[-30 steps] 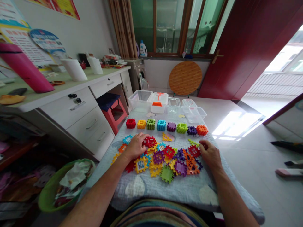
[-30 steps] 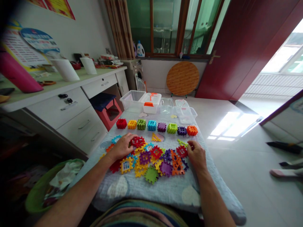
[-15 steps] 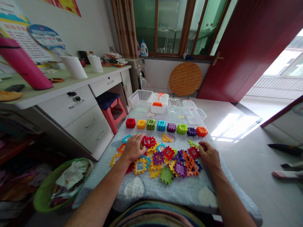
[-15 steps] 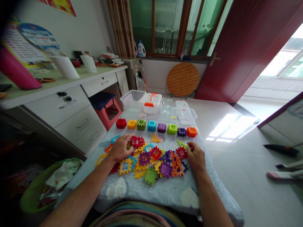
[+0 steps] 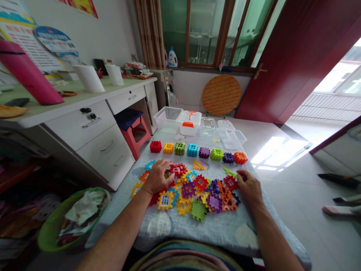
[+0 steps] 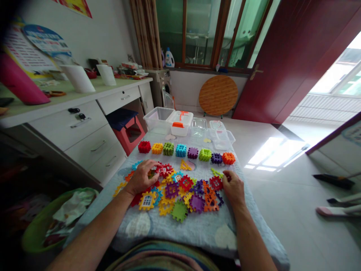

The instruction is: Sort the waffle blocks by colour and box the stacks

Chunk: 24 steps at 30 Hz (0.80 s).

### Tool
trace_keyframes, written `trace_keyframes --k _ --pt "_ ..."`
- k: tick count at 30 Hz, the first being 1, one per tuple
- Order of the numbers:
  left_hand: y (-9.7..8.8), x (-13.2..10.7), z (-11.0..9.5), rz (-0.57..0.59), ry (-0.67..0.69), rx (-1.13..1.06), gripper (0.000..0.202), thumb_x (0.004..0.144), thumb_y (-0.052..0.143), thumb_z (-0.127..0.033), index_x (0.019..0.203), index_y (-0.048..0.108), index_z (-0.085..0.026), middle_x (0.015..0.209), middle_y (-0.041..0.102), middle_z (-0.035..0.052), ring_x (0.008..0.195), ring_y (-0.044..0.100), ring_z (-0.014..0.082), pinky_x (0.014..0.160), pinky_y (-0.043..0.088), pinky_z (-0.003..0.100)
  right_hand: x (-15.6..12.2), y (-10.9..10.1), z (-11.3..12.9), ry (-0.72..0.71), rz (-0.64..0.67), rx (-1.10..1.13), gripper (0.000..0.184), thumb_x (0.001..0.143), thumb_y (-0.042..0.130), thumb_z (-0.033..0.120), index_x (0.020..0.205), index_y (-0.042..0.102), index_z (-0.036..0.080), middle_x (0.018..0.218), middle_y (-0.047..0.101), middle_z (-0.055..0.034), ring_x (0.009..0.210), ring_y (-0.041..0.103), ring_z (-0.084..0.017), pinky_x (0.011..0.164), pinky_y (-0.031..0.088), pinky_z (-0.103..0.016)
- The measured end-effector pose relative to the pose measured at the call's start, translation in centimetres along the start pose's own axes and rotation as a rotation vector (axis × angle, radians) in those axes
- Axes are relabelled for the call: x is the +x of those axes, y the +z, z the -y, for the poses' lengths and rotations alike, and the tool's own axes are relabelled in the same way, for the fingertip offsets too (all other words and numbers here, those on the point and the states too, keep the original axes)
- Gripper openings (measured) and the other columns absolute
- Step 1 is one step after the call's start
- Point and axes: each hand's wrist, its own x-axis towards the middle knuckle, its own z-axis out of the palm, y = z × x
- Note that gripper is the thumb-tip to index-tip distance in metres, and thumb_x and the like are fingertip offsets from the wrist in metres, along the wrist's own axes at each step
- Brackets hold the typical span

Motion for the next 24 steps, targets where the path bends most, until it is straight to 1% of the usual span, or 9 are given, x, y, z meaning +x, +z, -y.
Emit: trace_keyframes --k 2,4,6,8,11,16,18,22,24 --pt "-0.1 0.1 -0.1 -0.002 0.004 0.039 0.034 0.079 0.062 -0.033 0.11 0.063 -0.019 0.111 0.061 0.0087 0.108 0.054 0.0269 0.1 0.04 0.043 0.0 0.0 0.1 -0.003 -0.005 0.002 0.038 0.074 0.048 0.043 0.089 0.071 0.017 0.076 0.069 -0.0065 0.064 0.06 -0.02 0.068 0.048 -0.034" --pt "-0.3 0.4 -0.4 0.0 0.008 0.08 0.043 0.077 0.066 -0.038 0.115 0.061 -0.019 0.119 0.06 0.0099 0.115 0.05 0.0293 0.104 0.036 0.046 0.0 0.0 0.1 -0.002 -0.009 0.003 0.038 0.074 0.048 0.043 0.089 0.071 0.017 0.074 0.069 -0.0059 0.063 0.059 -0.02 0.068 0.048 -0.034" --pt "-0.4 0.9 -0.6 0.034 0.012 0.104 0.051 0.074 0.07 -0.041 0.119 0.059 -0.02 0.125 0.059 0.0108 0.121 0.047 0.0308 0.107 0.033 0.047 0.0 0.0 0.1 0.003 -0.009 0.005 0.037 0.074 0.048 0.043 0.088 0.071 0.017 0.071 0.068 -0.0056 0.062 0.059 -0.02 0.067 0.048 -0.034" --pt "-0.4 1.6 -0.9 0.102 0.016 0.117 0.057 0.071 0.073 -0.042 0.122 0.059 -0.019 0.127 0.059 0.0114 0.124 0.046 0.0316 0.108 0.031 0.047 0.0 0.0 0.1 0.006 -0.012 0.008 0.037 0.074 0.049 0.043 0.088 0.071 0.017 0.07 0.068 -0.0055 0.061 0.059 -0.02 0.066 0.048 -0.034" --pt "-0.2 2.9 -1.3 0.212 0.027 0.145 0.062 0.068 0.076 -0.04 0.124 0.059 -0.019 0.125 0.061 0.0121 0.122 0.049 0.0321 0.106 0.033 0.046 0.0 -0.1 0.2 0.008 -0.018 0.01 0.038 0.073 0.048 0.044 0.088 0.071 0.017 0.07 0.068 -0.0055 0.061 0.058 -0.019 0.066 0.048 -0.033" --pt "0.0 4.4 -1.9 0.352 0.036 0.173 0.063 0.067 0.072 -0.029 0.127 0.057 -0.018 0.118 0.066 0.0128 0.113 0.058 0.032 0.103 0.036 0.045 0.0 -0.2 0.2 0.012 -0.006 0.018 0.039 0.073 0.048 0.044 0.089 0.071 0.017 0.071 0.068 -0.0056 0.061 0.059 -0.019 0.066 0.048 -0.033" --pt "-0.3 4.6 -1.9 0.359 0.037 0.167 0.064 0.066 0.07 -0.025 0.128 0.056 -0.017 0.12 0.066 0.013 0.113 0.058 0.0317 0.103 0.036 0.045 0.0 -0.2 0.2 0.015 -0.006 0.015 0.039 0.073 0.048 0.044 0.089 0.071 0.017 0.071 0.068 -0.0056 0.061 0.059 -0.019 0.066 0.048 -0.033" --pt "-1.4 4.5 -1.4 0.334 0.029 0.149 0.067 0.065 0.067 -0.022 0.13 0.053 -0.017 0.122 0.064 0.0122 0.113 0.058 0.0298 0.101 0.039 0.041 0.0 -0.1 0.1 0.004 -0.004 0.011 0.038 0.074 0.048 0.044 0.088 0.071 0.017 0.072 0.068 -0.0059 0.062 0.059 -0.019 0.068 0.048 -0.034" --pt "-1.8 4.3 -1.0 0.35 0.018 0.158 0.067 0.065 0.067 -0.021 0.13 0.053 -0.017 0.121 0.063 0.0127 0.112 0.058 0.0297 0.1 0.04 0.04 0.0 -0.1 0.0 0.0 0.001 0.018 0.038 0.074 0.048 0.044 0.089 0.07 0.017 0.073 0.068 -0.0063 0.062 0.059 -0.019 0.068 0.048 -0.034"
